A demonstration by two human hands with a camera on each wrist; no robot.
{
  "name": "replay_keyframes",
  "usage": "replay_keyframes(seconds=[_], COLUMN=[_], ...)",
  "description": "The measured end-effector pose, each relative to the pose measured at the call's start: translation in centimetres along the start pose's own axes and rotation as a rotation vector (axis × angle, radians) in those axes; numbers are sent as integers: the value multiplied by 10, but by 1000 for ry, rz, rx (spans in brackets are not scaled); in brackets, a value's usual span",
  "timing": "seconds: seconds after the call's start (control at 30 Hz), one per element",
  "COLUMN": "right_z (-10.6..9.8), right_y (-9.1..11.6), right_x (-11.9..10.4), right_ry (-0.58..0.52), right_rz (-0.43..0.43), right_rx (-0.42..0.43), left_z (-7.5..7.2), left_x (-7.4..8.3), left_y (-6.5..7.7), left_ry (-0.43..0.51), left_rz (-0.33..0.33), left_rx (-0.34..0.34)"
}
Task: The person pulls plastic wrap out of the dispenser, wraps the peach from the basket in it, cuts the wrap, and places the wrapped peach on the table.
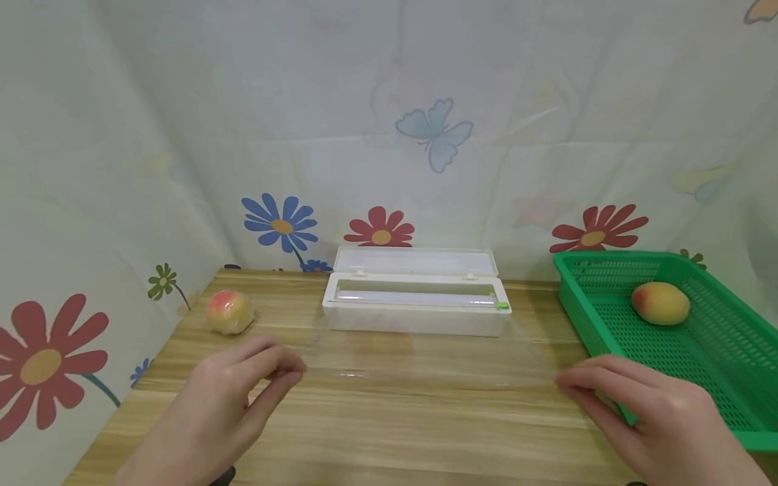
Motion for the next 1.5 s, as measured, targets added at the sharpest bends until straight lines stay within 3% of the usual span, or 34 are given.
replay_keyframes(seconds=[0.2,0.4,0.57,0.83,0.93,1.07,1.27,1.5], right_z=[4,10,15,21,24,29,39,44], right_y=[4,10,13,14,16,18,18,13], right_x=[4,9,13,17,20,23,24,25], right_ry=[-68,-132,-173,-274,-312,-347,-367,-422], right_rz=[-32,-53,-104,-208,-198,-154,-152,6], right_rx=[-54,-105,-159,-244,-328,-464,-540,-717], left_z=[0,0,3,12,15,18,24,34], left_x=[-6,-14,-18,-27,-28,-28,-30,-34], left_y=[1,1,3,2,2,2,1,-2], left_ry=[16,23,20,90,98,103,94,68], left_rz=[6,-78,-6,-6,-22,-98,-111,-143], left_rx=[-94,-271,-307,-497,-564,-643,-680,-724])
Point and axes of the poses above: each hand's wrist, its own y-axis away from the middle knuckle, its own z-axis out of the palm, x = y × z, the point moved 1 cm from there along -y, towards the middle knuckle, and after that the axes turned 7 degrees about -z, right-handed, at the moved point
